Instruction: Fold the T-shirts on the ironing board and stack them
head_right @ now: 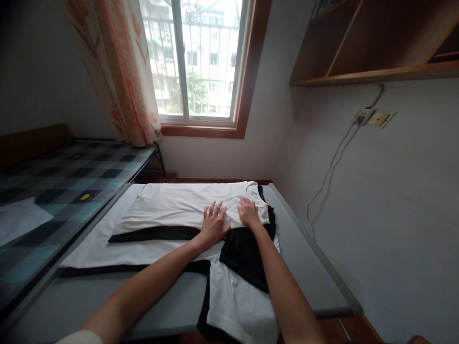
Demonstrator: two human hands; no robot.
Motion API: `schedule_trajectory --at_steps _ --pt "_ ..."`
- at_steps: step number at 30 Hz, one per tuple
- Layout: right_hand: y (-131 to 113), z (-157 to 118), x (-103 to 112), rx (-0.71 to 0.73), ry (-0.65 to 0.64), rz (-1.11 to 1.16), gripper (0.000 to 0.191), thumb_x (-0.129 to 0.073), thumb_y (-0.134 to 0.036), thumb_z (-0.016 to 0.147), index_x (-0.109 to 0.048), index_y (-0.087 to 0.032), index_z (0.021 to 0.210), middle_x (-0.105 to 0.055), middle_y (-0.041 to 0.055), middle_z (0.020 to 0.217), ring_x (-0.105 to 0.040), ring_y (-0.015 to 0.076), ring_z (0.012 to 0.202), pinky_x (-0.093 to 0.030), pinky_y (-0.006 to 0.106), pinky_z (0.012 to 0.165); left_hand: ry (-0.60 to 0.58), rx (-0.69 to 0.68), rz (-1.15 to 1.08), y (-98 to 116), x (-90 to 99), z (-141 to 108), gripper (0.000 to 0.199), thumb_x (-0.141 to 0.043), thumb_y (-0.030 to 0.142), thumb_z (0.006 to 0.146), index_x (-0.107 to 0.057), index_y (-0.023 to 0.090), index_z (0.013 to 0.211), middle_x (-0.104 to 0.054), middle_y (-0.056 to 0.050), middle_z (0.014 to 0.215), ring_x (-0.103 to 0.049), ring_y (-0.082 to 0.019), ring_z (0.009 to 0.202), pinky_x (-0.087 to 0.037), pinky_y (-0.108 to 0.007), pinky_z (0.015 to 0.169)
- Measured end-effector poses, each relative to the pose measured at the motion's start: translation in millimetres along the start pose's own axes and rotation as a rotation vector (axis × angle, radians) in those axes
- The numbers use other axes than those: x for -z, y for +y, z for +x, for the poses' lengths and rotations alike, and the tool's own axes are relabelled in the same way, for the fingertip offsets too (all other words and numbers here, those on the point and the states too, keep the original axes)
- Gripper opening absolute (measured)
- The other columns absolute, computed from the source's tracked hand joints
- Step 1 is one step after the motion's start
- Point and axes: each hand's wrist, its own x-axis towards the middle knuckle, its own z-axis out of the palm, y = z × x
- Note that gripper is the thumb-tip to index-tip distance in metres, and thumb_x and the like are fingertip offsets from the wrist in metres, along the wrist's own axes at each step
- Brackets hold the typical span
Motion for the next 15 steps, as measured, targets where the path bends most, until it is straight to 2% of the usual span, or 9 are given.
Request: schedule_trajectory --at_steps 2,4,6,9,13,15 --pt "7 -7 2 0.026 0.039 -0.013 0.045 -0.039 -0.032 0.094 -0.055 -0.022 0.135 -0.050 0.0081 0.142 -0.045 0.0285 0.122 -0.038 0.043 0.100 -0.029 -0.128 -0.027 0 1.8 1 0.051 -0.053 0.038 0.087 -0.049 0.022 0.136 -0.043 -0.010 0.148 -0.025 -0.031 0.142 -0.018 -0.053 0.115" --pt "14 -17 4 0.082 0.049 -0.040 0.042 -0.039 -0.034 0.094 -0.060 -0.025 0.129 -0.050 0.0071 0.142 -0.045 0.0285 0.124 -0.038 0.044 0.099 -0.099 -0.272 -0.069 -1 3.7 1 0.045 -0.047 0.039 0.092 -0.050 0.025 0.135 -0.049 -0.007 0.143 -0.030 -0.027 0.140 -0.019 -0.050 0.116" --pt "21 -29 4 0.155 0.023 -0.089 0.042 -0.038 -0.037 0.095 -0.061 -0.027 0.128 -0.050 0.0062 0.143 -0.043 0.0291 0.127 -0.037 0.045 0.101 -0.160 -0.335 -0.096 -2 4.8 0 0.041 -0.041 0.041 0.095 -0.052 0.027 0.133 -0.054 -0.006 0.138 -0.035 -0.025 0.138 -0.021 -0.050 0.115" --pt "32 -47 1 0.213 -0.010 -0.179 0.044 -0.035 -0.040 0.097 -0.057 -0.028 0.134 -0.049 0.0056 0.144 -0.040 0.0296 0.131 -0.032 0.047 0.104 -0.197 -0.309 -0.086 -2 4.8 -2 0.042 -0.036 0.045 0.097 -0.052 0.030 0.133 -0.051 -0.005 0.141 -0.035 -0.027 0.138 -0.022 -0.053 0.114" --pt "41 -58 0 0.180 0.046 -0.229 0.045 -0.032 -0.041 0.098 -0.056 -0.026 0.134 -0.051 0.0069 0.143 -0.041 0.0261 0.131 -0.030 0.044 0.106 -0.243 -0.244 -0.041 -5 6.2 -6 0.049 -0.035 0.049 0.096 -0.045 0.029 0.141 -0.041 -0.007 0.150 -0.030 -0.030 0.141 -0.022 -0.056 0.114" --pt "42 -60 2 0.155 0.078 -0.226 0.045 -0.031 -0.041 0.099 -0.057 -0.025 0.132 -0.052 0.0084 0.141 -0.043 0.0249 0.130 -0.030 0.042 0.106 -0.271 -0.211 -0.024 -14 11.0 -9 0.057 -0.036 0.055 0.095 -0.037 0.029 0.146 -0.036 -0.009 0.153 -0.029 -0.030 0.142 -0.020 -0.056 0.114"
